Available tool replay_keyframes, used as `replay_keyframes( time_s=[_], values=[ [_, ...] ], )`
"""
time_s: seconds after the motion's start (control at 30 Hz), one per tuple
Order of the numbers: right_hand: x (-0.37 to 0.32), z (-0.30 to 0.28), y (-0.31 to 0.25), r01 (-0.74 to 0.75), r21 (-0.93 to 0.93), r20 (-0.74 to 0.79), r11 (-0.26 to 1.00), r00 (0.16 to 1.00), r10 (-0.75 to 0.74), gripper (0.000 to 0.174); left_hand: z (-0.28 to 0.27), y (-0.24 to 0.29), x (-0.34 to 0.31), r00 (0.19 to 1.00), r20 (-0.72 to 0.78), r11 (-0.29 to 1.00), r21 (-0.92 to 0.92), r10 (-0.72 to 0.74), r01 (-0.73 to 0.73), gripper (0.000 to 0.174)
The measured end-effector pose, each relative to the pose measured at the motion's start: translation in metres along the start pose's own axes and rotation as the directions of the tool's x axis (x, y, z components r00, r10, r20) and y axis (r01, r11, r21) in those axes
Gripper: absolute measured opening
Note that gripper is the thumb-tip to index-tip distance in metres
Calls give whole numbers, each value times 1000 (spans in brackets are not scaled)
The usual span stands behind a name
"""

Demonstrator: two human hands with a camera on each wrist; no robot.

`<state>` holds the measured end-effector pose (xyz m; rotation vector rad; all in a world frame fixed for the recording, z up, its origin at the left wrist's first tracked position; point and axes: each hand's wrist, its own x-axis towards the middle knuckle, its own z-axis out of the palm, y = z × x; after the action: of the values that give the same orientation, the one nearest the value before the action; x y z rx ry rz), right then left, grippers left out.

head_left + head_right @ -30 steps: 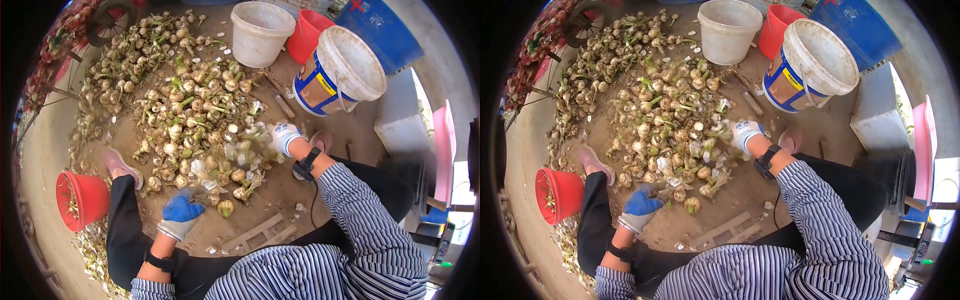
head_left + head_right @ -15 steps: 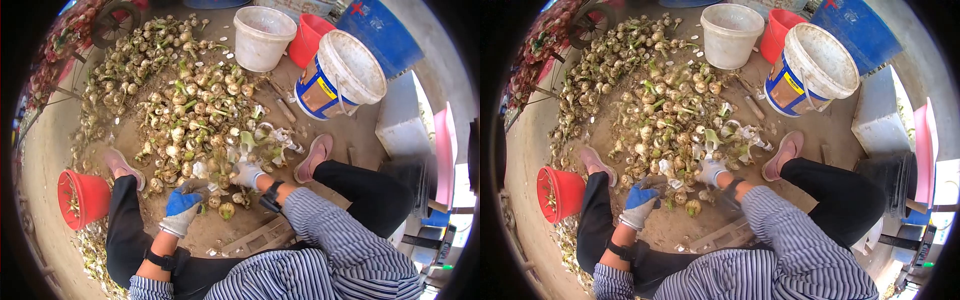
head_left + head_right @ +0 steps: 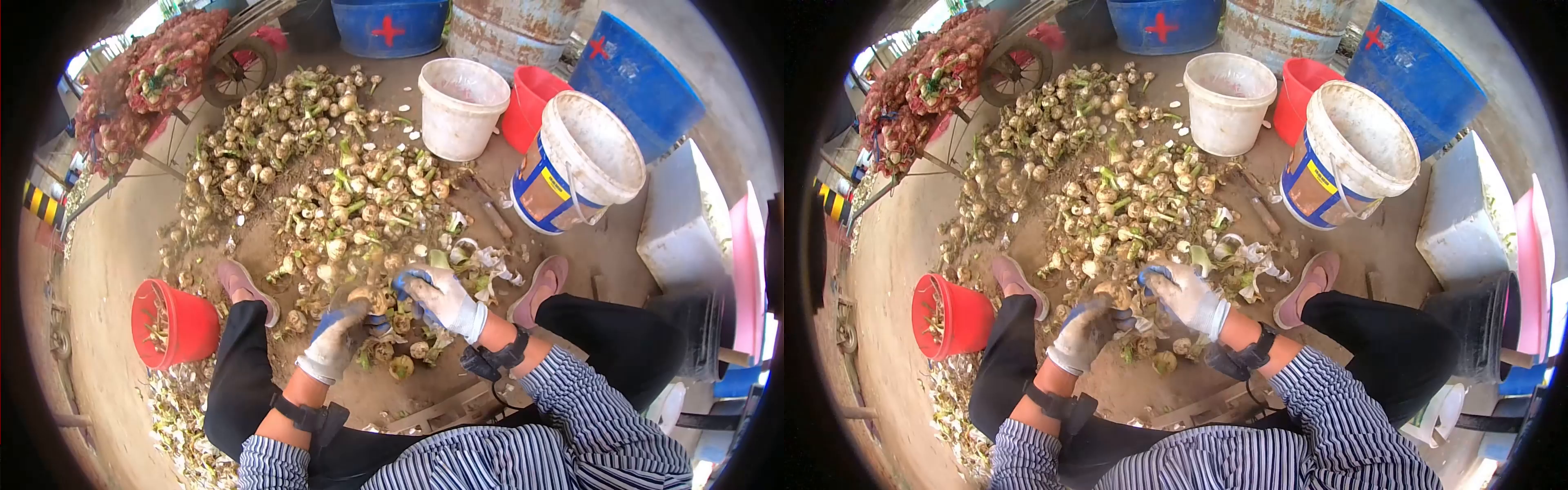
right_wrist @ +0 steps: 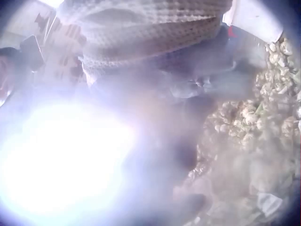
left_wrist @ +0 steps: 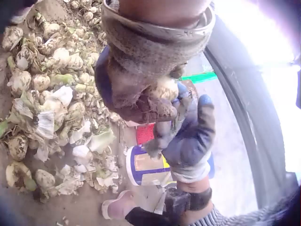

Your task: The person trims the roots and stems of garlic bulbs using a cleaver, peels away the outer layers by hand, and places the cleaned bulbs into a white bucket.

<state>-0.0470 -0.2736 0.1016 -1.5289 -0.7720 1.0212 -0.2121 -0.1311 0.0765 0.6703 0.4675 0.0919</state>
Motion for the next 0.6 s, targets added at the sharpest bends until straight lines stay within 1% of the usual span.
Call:
replay_keyframes(
  time_s=[0.03, 0.07, 0.1, 0.13, 0.17, 0.2, 0.23, 0.27, 0.3, 0.33, 0.37, 0.4, 0.43, 0.47, 0.5, 0.53, 0.57, 0.6],
  values=[
    [1, 1, 2, -100, 187, 44, 977, 995, 93, 24, 0, 0, 0, 1000, 4, 1000, 6, 0, -1, 37],
    [0, 1, 2, -81, 178, 89, 981, 994, 66, 24, 9, 2, -1, 994, -30, 980, 174, 102, -95, 41],
    [2, 0, 8, -77, 180, 86, 981, 994, 63, 24, 17, 3, -2, 977, -48, 925, 336, 207, -180, 46],
    [6, -1, 19, 233, 19, 105, 972, 967, -234, 25, 22, 3, -1, 959, -34, 886, 393, 281, -246, 62],
    [7, 1, 11, 522, -129, 169, 843, 849, -500, 28, 23, 4, -1, 959, -32, 885, 395, 281, -246, 62],
    [4, 1, 3, 524, -130, 168, 842, 848, -502, 28, 24, 4, -1, 925, 10, 753, 577, 380, -316, 59],
    [0, 0, -7, 126, 121, 164, 985, 976, -145, 28, 25, 5, 0, 882, 72, 580, 728, 465, -365, 57],
    [-3, 1, -18, -302, 342, 254, 890, 941, 222, 28, 24, 6, 0, 882, 73, 579, 728, 466, -367, 57],
    [-2, 0, -12, -301, 342, 254, 890, 942, 221, 28, 24, 6, 0, 864, 103, 511, 770, 493, -383, 57],
    [-1, 0, -2, -20, 219, 231, 976, 972, -32, 27, 23, 7, 0, 846, 135, 438, 807, 516, -396, 57],
    [0, 1, -2, 271, 89, 242, 958, 928, -285, 26, 23, 9, 0, 827, 169, 362, 839, 536, -406, 56],
    [0, 2, -4, 273, 90, 243, 958, 927, -287, 26, 24, 13, -1, 826, 169, 360, 840, 537, -406, 56],
    [-1, 4, -5, 50, 210, 206, 976, 974, -94, 24, 27, 17, -2, 800, 254, 144, 911, 544, -387, 56],
    [-1, 6, -8, -169, 331, 194, 928, 975, 108, 23, 29, 20, -3, 778, 338, -80, 933, 529, -351, 56],
    [5, 8, 3, -170, 332, 194, 928, 975, 109, 23, 25, 16, -1, 778, 338, -80, 933, 529, -351, 56],
    [15, 9, 25, -19, 193, 169, 981, 985, -14, 28, 17, 8, 3, 827, 213, 190, 915, 520, -355, 56],
    [20, 10, 25, 135, 45, 163, 990, 977, -141, 33, 16, 6, 5, 874, 95, 445, 831, 477, -333, 57],
    [20, 5, 25, 35, 87, 258, 996, 964, -56, 33, 14, 6, 5, 874, 95, 444, 832, 477, -333, 57]
  ],
)
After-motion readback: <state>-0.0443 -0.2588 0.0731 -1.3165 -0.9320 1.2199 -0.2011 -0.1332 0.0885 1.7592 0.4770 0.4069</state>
